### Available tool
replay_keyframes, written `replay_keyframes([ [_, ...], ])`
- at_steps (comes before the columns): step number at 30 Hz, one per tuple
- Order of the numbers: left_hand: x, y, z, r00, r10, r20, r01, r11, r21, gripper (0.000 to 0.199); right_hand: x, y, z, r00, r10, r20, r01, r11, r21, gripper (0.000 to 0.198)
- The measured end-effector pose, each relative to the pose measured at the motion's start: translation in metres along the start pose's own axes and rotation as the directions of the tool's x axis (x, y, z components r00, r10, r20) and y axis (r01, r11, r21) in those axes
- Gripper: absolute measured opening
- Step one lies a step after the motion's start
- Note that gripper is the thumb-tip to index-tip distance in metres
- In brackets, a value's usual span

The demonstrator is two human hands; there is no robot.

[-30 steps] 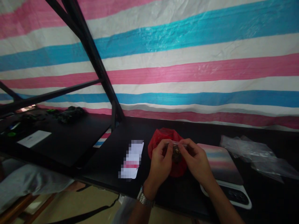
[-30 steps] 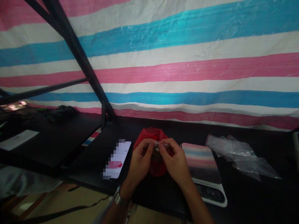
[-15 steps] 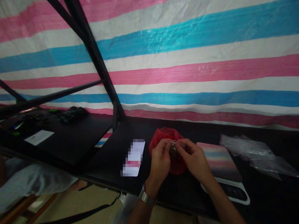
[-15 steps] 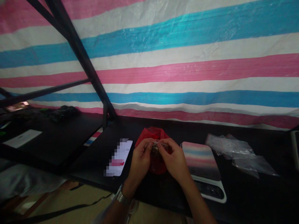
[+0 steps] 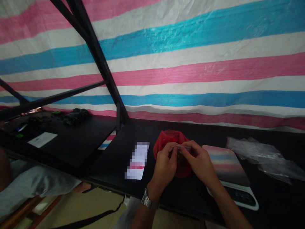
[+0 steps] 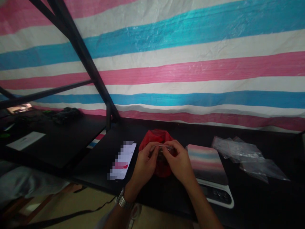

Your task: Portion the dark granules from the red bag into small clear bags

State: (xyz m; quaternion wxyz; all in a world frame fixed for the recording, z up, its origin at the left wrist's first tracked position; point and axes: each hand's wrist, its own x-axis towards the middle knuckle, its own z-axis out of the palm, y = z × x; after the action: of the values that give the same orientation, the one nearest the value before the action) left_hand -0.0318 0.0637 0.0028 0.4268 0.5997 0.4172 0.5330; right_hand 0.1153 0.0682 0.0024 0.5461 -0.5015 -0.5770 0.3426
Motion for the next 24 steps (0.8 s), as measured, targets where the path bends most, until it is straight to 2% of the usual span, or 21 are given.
replay_keyframes([
  [3, 0.0, 0.0, 0.001, 1.0, -0.024, 0.005, 0.024, 0.998, -0.052, 0.015, 0.0, -0.004, 0.002, 0.999, -0.034, -0.015, 0.034, 0.999, -0.017, 0.017],
  [6, 0.002, -0.001, 0.003, 0.998, -0.043, -0.042, 0.037, 0.992, -0.123, 0.011, 0.0, -0.005, 0.003, 0.998, -0.06, -0.032, 0.06, 0.998, -0.013, 0.016],
  [15, 0.005, 0.01, 0.003, 0.995, 0.037, -0.093, -0.055, 0.979, -0.196, 0.009, -0.005, -0.005, 0.0, 0.995, -0.087, -0.057, 0.088, 0.996, 0.024, 0.018],
  [24, 0.005, 0.006, -0.005, 0.994, -0.103, -0.026, 0.091, 0.95, -0.297, 0.032, -0.007, -0.008, -0.006, 0.997, 0.074, -0.011, -0.071, 0.979, 0.19, 0.042],
])
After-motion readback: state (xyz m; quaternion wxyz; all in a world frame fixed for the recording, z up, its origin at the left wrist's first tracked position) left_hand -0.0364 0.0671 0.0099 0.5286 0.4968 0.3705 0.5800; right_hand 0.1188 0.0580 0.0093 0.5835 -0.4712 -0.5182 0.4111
